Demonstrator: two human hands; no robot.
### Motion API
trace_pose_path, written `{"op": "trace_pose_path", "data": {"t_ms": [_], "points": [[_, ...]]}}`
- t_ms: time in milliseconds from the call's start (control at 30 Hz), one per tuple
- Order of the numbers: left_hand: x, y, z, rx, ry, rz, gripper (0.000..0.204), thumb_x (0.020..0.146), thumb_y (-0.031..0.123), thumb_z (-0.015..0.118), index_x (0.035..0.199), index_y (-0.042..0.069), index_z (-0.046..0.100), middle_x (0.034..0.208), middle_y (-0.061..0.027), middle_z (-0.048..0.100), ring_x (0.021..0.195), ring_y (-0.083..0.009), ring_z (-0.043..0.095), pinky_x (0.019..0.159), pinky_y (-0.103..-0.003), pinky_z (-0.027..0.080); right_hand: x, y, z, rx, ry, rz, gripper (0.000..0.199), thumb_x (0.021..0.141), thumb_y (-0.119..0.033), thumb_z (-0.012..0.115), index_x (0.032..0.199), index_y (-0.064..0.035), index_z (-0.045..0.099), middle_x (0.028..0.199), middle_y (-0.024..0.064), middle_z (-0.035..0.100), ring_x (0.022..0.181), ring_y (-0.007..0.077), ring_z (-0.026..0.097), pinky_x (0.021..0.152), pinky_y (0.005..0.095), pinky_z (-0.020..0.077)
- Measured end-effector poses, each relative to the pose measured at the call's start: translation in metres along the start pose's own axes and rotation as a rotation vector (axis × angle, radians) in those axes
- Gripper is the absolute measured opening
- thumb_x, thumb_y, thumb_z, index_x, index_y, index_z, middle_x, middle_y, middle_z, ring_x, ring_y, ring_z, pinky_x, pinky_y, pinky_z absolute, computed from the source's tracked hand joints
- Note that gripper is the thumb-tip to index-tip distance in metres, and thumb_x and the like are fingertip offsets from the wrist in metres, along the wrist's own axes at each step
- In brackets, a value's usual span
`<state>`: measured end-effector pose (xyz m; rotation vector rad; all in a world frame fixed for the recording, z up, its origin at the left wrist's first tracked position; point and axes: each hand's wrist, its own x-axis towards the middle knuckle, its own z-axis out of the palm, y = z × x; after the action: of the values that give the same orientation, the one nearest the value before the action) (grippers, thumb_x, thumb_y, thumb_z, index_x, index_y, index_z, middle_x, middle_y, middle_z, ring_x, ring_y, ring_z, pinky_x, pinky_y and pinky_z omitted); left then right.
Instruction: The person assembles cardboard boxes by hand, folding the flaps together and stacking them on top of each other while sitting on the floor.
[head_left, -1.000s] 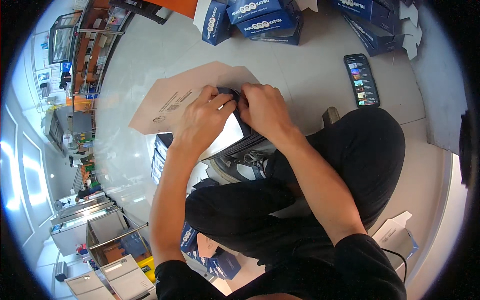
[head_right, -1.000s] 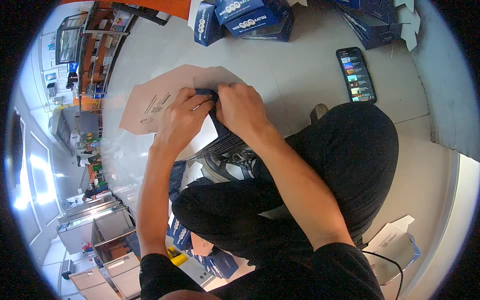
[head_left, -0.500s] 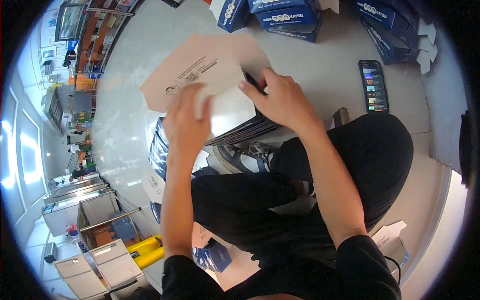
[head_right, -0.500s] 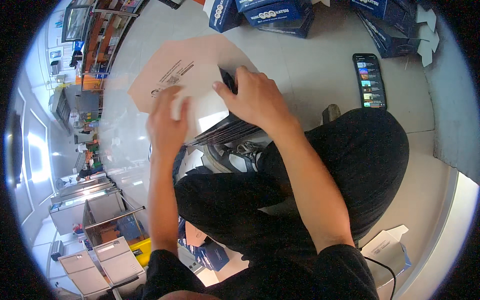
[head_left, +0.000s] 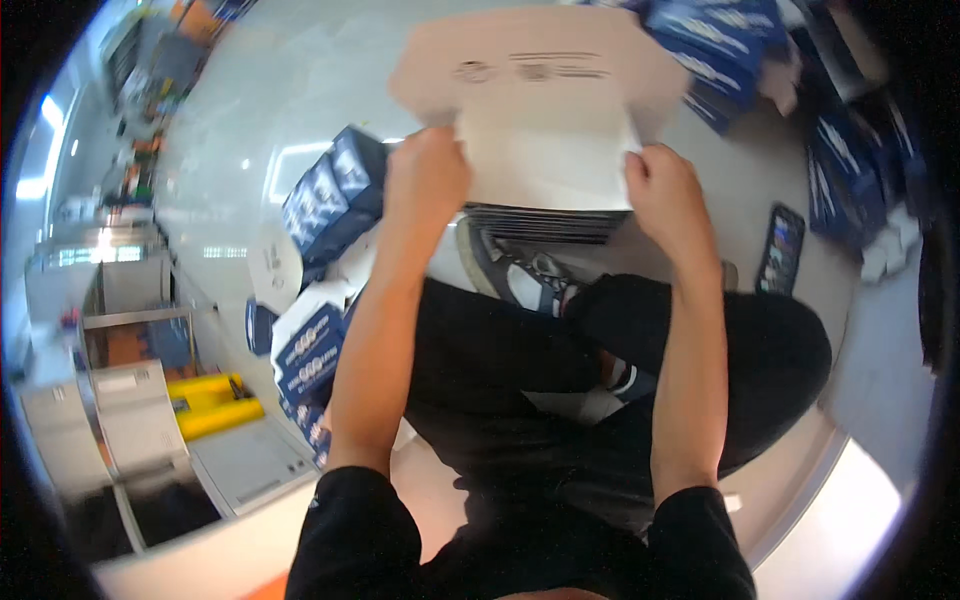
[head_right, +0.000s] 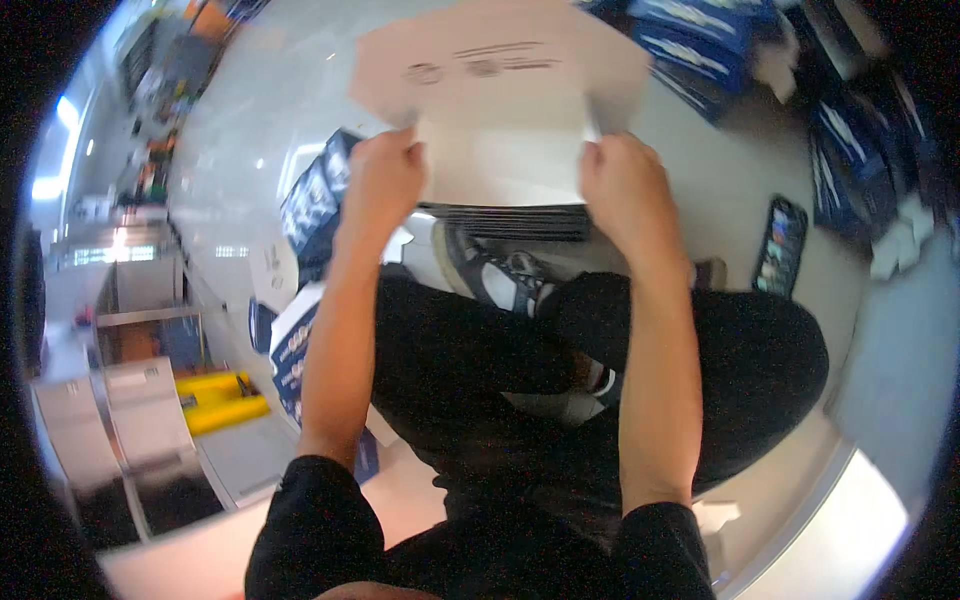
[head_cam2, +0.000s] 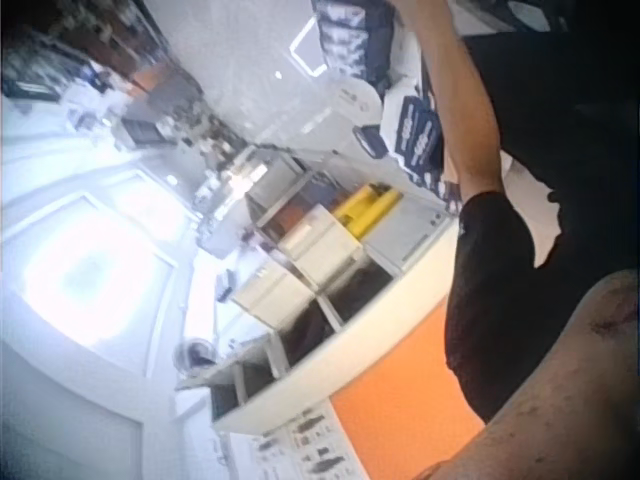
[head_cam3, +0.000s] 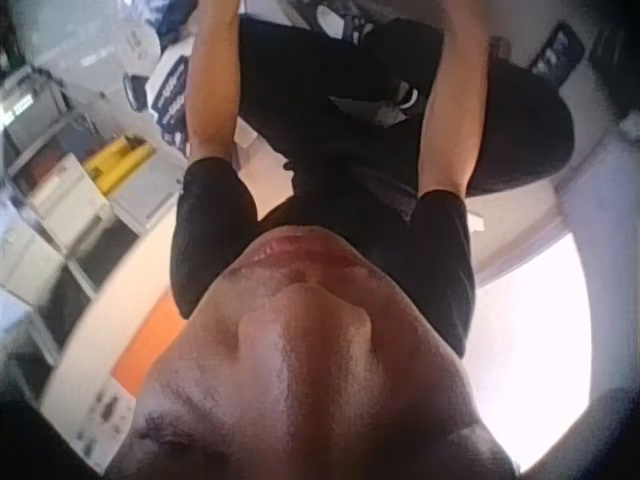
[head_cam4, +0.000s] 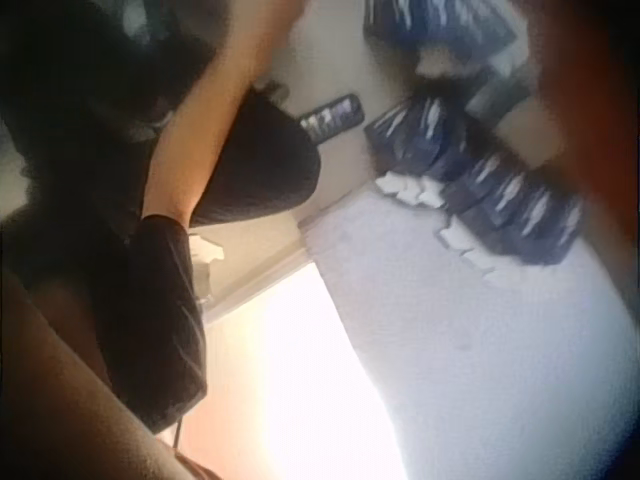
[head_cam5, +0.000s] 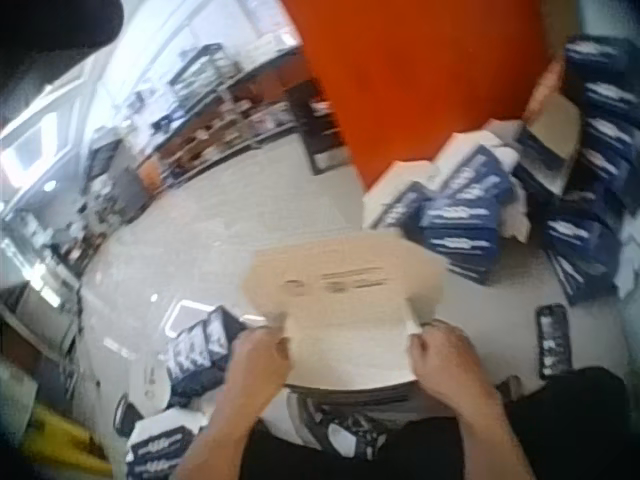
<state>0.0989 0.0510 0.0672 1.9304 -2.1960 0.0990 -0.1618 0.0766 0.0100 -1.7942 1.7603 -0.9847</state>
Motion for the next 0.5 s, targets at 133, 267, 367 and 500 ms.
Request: {"op": "trace_pose_path", "data": {"t_ms": [133,267,367,500], "points": [[-0.008,0.0,0.013,-0.11,0.075,-0.065,0.019,0.09,0.016,0.06,0.088,-0.002,0.067,0.088,-0.0268,0.067,0.088,-0.0455,0.066,0.078,-0.053,0.052,-0.004,-0.006,-0.008,0.016,-0.005,-0.007,0.035,0.096,-0.025,0.054,0.082,0.0061,0.063,0.083,0.0285,0.062,0.081,0.0469,0.061,0.075,0.051,0.0468],[-0.02,-0.015,-0.007,-0.321,-0.077,-0.097,0.027,0.093,0.024,0.061,0.096,-0.002,0.069,0.09,-0.0249,0.069,0.085,-0.0396,0.07,0.077,-0.048,0.054,-0.008,-0.031,-0.011,-0.086,-0.071,0.103,0.038,0.099,-0.027,0.05,0.084,0.0062,0.062,0.083,0.0277,0.062,0.08,0.0475,0.06,0.074,0.0502,0.0463],[-0.019,-0.037,-0.036,-0.54,-0.307,-0.213,0.038,0.094,0.034,0.063,0.107,-0.001,0.07,0.095,-0.024,0.071,0.086,-0.0352,0.071,0.078,-0.043,0.054,-0.009,-0.024,-0.01,-0.117,0.014,0.099,0.037,0.101,-0.027,0.048,0.088,0.0054,0.062,0.085,0.0274,0.063,0.081,0.0484,0.06,0.073,0.0501,0.046],[-0.014,-0.15,-0.005,-0.392,-0.019,-0.454,0.049,0.091,0.045,0.062,0.098,-0.003,0.071,0.094,-0.0254,0.07,0.095,-0.0414,0.068,0.082,-0.046,0.053,-0.008,-0.02,-0.002,-0.19,-0.036,0.075,0.034,0.101,-0.025,0.046,0.09,0.0042,0.061,0.086,0.0279,0.063,0.083,0.0488,0.06,0.074,0.0508,0.0457]]}}
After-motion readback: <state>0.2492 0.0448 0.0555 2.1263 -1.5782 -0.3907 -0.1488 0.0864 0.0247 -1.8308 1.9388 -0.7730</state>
